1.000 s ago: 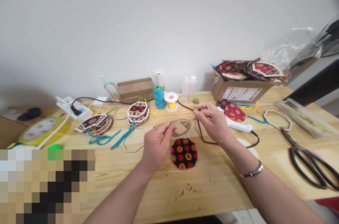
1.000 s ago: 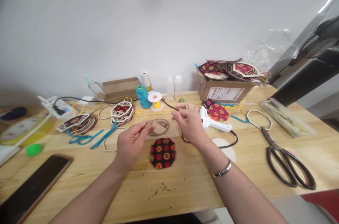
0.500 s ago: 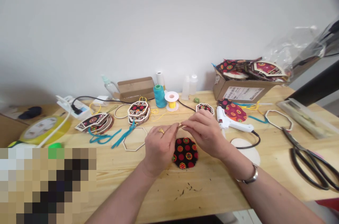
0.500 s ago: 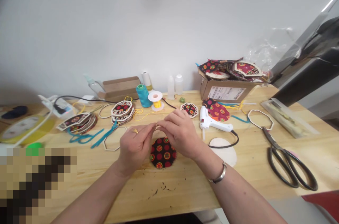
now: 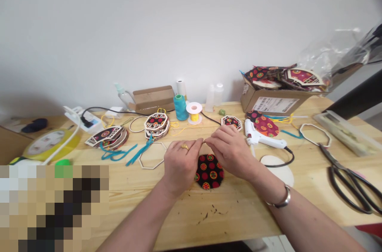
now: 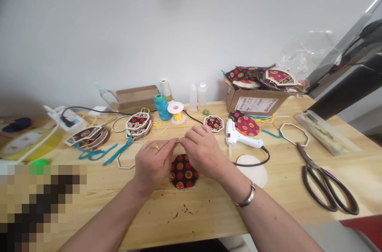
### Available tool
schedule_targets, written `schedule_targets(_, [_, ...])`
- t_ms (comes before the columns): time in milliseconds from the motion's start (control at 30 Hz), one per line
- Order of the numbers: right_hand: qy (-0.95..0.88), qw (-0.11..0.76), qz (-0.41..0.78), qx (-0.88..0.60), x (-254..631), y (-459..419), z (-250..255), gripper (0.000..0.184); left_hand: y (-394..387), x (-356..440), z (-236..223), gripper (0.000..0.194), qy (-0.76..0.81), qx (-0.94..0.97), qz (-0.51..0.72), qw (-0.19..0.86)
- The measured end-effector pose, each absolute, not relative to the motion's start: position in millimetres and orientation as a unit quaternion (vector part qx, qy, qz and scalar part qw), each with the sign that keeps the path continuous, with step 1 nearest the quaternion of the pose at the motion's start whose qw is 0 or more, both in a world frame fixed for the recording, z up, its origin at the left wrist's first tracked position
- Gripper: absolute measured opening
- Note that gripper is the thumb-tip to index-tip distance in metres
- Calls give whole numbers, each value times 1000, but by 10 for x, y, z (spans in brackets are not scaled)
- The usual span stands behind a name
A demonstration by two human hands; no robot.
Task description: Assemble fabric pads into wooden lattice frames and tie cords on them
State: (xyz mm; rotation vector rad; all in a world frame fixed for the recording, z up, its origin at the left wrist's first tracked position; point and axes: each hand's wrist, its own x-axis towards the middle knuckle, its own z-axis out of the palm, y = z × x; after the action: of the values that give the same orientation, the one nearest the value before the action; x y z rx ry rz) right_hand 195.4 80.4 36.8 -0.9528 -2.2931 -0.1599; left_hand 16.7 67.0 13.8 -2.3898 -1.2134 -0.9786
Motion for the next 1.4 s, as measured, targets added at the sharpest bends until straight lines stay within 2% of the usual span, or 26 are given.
schedule_targets(200, [-811,366,-67,-451,2020,887,325,23,662,191,127,25,-446,-811,-367,89])
schedule_targets(267, [-761,384,-60,-520,2070,929,324,25,652,207,139,23,-482,-785,-388,12])
schedule_targets(333, [-715,391,-30,-579,2113,967,325,32,648,218,172,24,-528,-733,-414,-110])
schedule_targets(400, [-688,410,29,-598,2138,1000,320,37,659,220,216,23,-562,-661,-435,-242])
schedule_targets(500, [-657,462,145,-577,2138,1036,294,19,708,210,267,24,-576,-554,-451,-397])
schedule_targets(533, [-646,469,196,-569,2132,1043,286,20,728,207,273,25,-573,-519,-458,-439])
schedule_targets(667, [-607,410,405,-547,2108,1033,297,32,792,204,243,29,-534,-390,-501,-558])
schedule_targets(767, [-612,365,474,-517,2099,994,351,40,811,204,210,30,-519,-340,-525,-582])
schedule_targets(933, [-602,325,538,-492,2081,963,387,28,811,207,206,30,-505,-323,-535,-595])
schedule_targets(1233, [-577,387,517,-500,2103,1020,301,26,787,220,251,30,-481,-326,-516,-629])
schedule_targets(1400, [-577,390,505,-509,2098,1019,319,27,792,215,239,30,-490,-340,-508,-622])
